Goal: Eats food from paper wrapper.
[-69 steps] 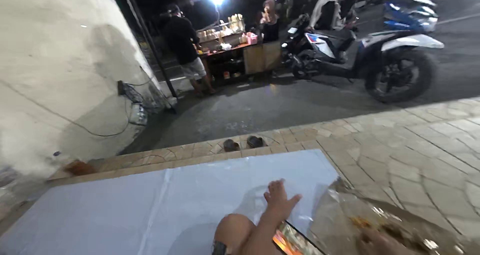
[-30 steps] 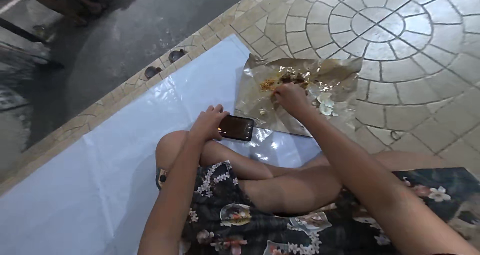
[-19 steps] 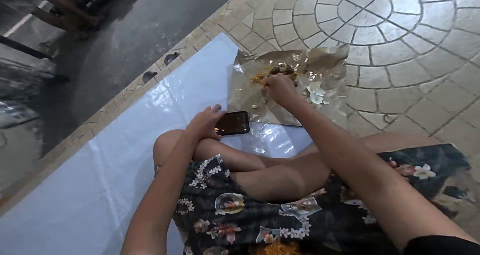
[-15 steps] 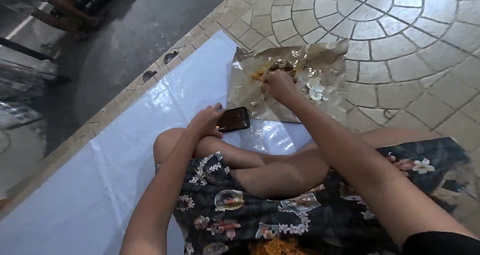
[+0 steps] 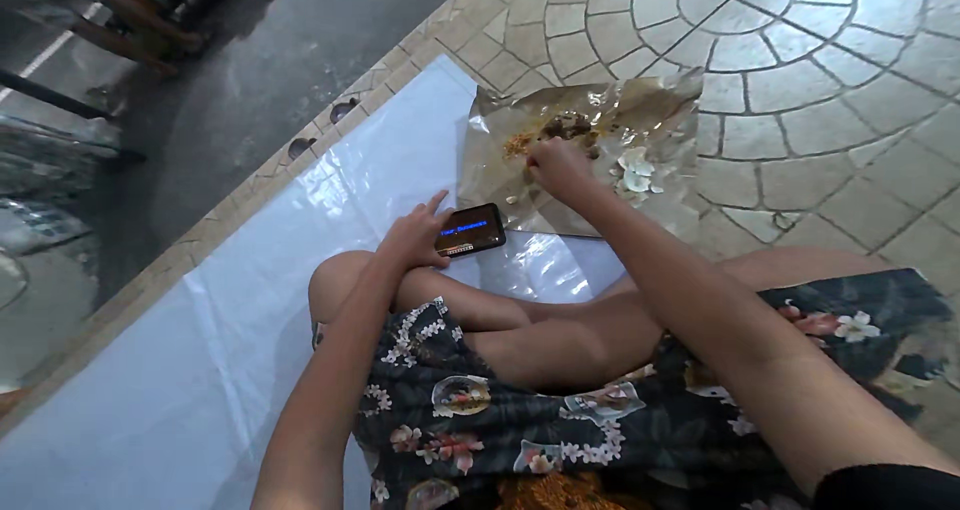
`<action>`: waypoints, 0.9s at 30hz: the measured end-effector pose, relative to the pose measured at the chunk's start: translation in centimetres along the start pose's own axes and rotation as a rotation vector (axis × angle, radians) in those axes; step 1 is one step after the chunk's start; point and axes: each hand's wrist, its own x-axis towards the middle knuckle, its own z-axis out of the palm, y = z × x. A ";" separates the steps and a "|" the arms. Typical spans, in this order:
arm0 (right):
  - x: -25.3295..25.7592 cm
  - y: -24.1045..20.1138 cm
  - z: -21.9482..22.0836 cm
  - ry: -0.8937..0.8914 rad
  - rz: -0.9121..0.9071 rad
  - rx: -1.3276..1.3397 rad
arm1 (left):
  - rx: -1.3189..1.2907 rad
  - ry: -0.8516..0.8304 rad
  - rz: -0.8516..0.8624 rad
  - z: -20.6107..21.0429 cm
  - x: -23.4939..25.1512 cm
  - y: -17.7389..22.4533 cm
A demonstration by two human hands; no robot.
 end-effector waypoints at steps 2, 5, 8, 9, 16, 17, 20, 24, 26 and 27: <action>-0.1 -0.1 -0.1 -0.006 0.009 0.008 | -0.025 0.006 -0.011 0.1 0.1 -0.1; -0.2 0.0 0.0 0.002 -0.004 0.021 | -0.105 -0.004 -0.002 0.3 0.2 -0.6; 0.1 0.4 0.3 0.032 -0.050 0.077 | -0.220 0.032 -0.031 0.3 0.1 -1.2; 0.1 0.6 0.5 0.040 -0.069 0.099 | -0.305 0.060 -0.057 0.3 0.1 -1.5; 0.0 0.2 0.7 0.051 -0.056 0.184 | -0.760 0.248 -0.120 0.3 0.5 -3.1; 0.1 0.2 0.7 0.052 -0.054 0.181 | -0.746 0.218 -0.126 0.4 0.5 -3.2; 0.3 0.3 0.9 0.056 -0.039 0.157 | -0.706 0.184 -0.129 0.6 0.8 -3.3; 0.2 0.5 1.2 0.053 -0.031 0.111 | -0.732 0.239 -0.208 -0.1 0.7 -3.3; 0.1 0.5 1.1 0.059 -0.023 0.086 | -0.738 0.253 -0.264 -0.2 0.7 -3.5; 0.1 0.5 1.0 0.058 -0.022 0.071 | -0.737 0.260 -0.282 -0.2 0.8 -3.6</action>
